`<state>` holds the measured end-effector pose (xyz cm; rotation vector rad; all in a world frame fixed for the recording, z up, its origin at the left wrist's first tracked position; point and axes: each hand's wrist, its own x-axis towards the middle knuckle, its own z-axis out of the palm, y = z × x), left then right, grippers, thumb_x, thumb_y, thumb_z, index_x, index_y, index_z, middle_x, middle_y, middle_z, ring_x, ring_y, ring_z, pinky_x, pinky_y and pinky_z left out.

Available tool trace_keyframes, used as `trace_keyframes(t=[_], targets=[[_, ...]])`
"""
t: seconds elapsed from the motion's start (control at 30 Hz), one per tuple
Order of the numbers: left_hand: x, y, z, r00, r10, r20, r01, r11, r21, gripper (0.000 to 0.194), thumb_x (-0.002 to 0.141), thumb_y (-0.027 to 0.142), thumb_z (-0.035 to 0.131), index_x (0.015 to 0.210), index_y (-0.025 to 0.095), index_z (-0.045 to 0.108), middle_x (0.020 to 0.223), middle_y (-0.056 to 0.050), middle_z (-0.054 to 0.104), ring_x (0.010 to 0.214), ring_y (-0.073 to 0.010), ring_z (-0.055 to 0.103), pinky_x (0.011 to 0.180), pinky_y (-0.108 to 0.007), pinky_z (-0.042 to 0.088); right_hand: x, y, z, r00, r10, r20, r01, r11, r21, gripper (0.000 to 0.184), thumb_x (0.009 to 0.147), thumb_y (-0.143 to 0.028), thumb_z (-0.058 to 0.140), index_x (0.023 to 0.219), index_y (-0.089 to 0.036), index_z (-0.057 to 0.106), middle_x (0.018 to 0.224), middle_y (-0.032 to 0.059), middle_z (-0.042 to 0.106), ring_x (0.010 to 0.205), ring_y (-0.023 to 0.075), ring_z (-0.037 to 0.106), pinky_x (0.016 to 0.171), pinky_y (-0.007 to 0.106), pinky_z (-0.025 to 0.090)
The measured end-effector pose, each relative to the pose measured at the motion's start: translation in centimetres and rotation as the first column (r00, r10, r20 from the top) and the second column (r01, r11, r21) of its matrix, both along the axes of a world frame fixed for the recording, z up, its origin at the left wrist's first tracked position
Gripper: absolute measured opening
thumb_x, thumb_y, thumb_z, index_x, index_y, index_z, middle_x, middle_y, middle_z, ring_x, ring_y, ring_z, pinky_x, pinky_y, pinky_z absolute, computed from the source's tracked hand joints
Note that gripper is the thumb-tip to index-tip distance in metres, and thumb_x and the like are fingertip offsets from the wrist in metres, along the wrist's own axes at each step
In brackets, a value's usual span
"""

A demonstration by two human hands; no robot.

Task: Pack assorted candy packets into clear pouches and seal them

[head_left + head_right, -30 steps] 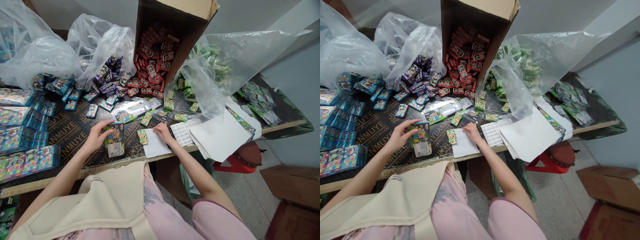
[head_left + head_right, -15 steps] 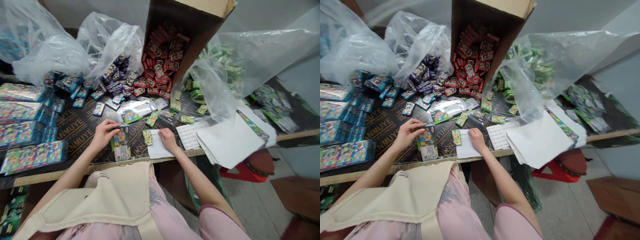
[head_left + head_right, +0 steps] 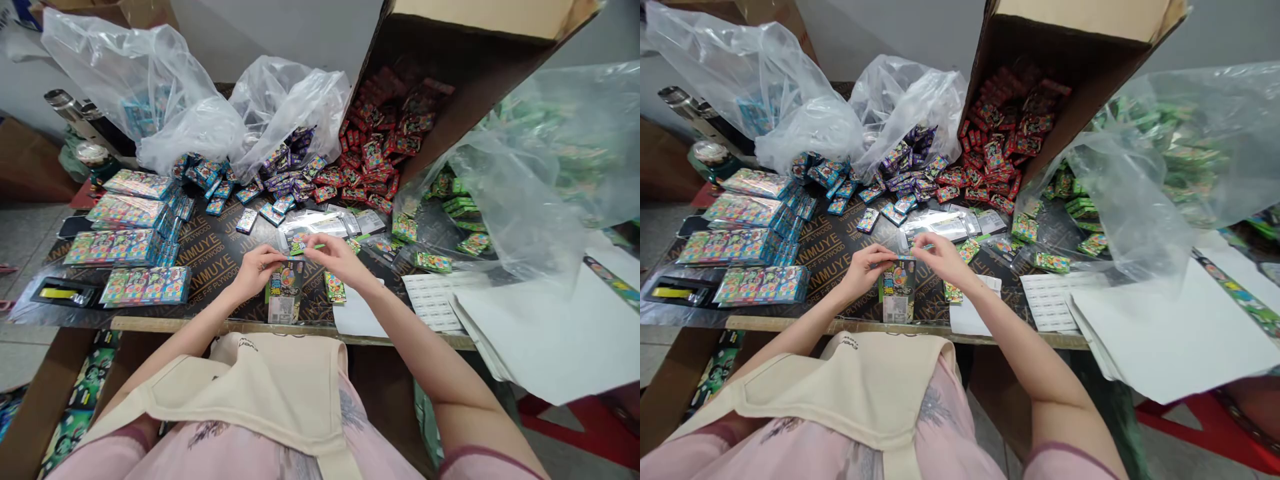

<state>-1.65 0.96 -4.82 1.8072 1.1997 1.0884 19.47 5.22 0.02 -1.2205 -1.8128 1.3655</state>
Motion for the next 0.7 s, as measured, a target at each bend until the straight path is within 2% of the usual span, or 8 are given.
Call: trace_keyframes(t=[0.13, 0.27, 0.43, 0.57, 0.63, 0.7], targets=[[-0.1, -0.2, 0.3, 0.997, 0.056, 0.053, -0.053, 0.996, -0.065, 0.011, 0.077, 0.016, 0.064, 0.082, 0.019, 0.074, 0.081, -0.005, 0.072, 0.075, -0.0172, 0.065, 0.070, -0.030, 0.050, -3.3, 1.6, 0.1, 0.965, 0.255, 0.064, -0.249, 0.965, -0.084, 0.023, 0.076, -0.038, 0.063, 0.067, -0.019, 0.055, 0.069, 0.0001, 0.058, 0.065, 0.0130, 0.051, 0.060, 0.026, 0.038], [-0.2, -0.2, 0.0, 0.987, 0.110, 0.120, -0.095, 0.988, -0.123, 0.007, 0.073, 0.017, 0.066, 0.077, 0.016, 0.071, 0.079, -0.006, 0.073, 0.072, -0.0180, 0.066, 0.065, -0.028, 0.050, -3.9, 2.4, -0.6, 0.940, 0.321, 0.115, -0.305, 0.942, -0.138, 0.025, 0.074, -0.040, 0.065, 0.065, -0.018, 0.055, 0.059, -0.0030, 0.052, 0.056, 0.0101, 0.044, 0.052, 0.023, 0.033], [0.3, -0.4, -0.2, 0.984, 0.130, 0.122, -0.125, 0.991, -0.045, 0.003, 0.072, 0.019, 0.066, 0.073, 0.016, 0.067, 0.078, -0.007, 0.072, 0.072, -0.0180, 0.066, 0.064, -0.029, 0.049, -3.9, 2.3, -0.6, 0.953, 0.282, 0.112, -0.264, 0.952, -0.156, 0.025, 0.072, -0.040, 0.066, 0.065, -0.018, 0.056, 0.058, -0.0036, 0.052, 0.054, 0.0095, 0.044, 0.052, 0.023, 0.033], [1.0, -0.5, -0.1, 0.973, 0.210, 0.098, -0.209, 0.978, -0.024, 0.016, 0.067, 0.023, 0.075, 0.065, 0.017, 0.061, 0.073, -0.005, 0.070, 0.068, -0.0177, 0.064, 0.066, -0.030, 0.048, -4.0, 2.0, -1.5, 0.970, 0.228, 0.089, -0.210, 0.961, -0.178, 0.026, 0.070, -0.039, 0.068, 0.063, -0.018, 0.054, 0.055, -0.0036, 0.052, 0.052, 0.0097, 0.045, 0.051, 0.024, 0.033], [1.2, -0.6, -0.3, 0.968, 0.229, 0.098, -0.225, 0.973, -0.051, 0.016, 0.067, 0.021, 0.075, 0.064, 0.017, 0.059, 0.072, -0.003, 0.068, 0.069, -0.0171, 0.063, 0.067, -0.030, 0.048, -4.0, 1.6, -2.2, 0.988, 0.156, 0.018, -0.149, 0.965, -0.217, 0.026, 0.066, -0.038, 0.071, 0.068, -0.019, 0.054, 0.056, -0.0045, 0.054, 0.052, 0.0099, 0.047, 0.050, 0.023, 0.033], [1.4, -0.7, -0.7, 0.958, 0.259, 0.127, -0.244, 0.962, -0.122, 0.015, 0.066, 0.021, 0.075, 0.070, 0.017, 0.062, 0.074, -0.003, 0.068, 0.070, -0.0163, 0.062, 0.067, -0.029, 0.048, -4.2, 0.9, -2.8, 0.996, 0.016, -0.085, -0.040, 0.956, -0.290, 0.029, 0.063, -0.034, 0.072, 0.079, -0.021, 0.052, 0.056, -0.0072, 0.054, 0.050, 0.0098, 0.046, 0.049, 0.022, 0.034]])
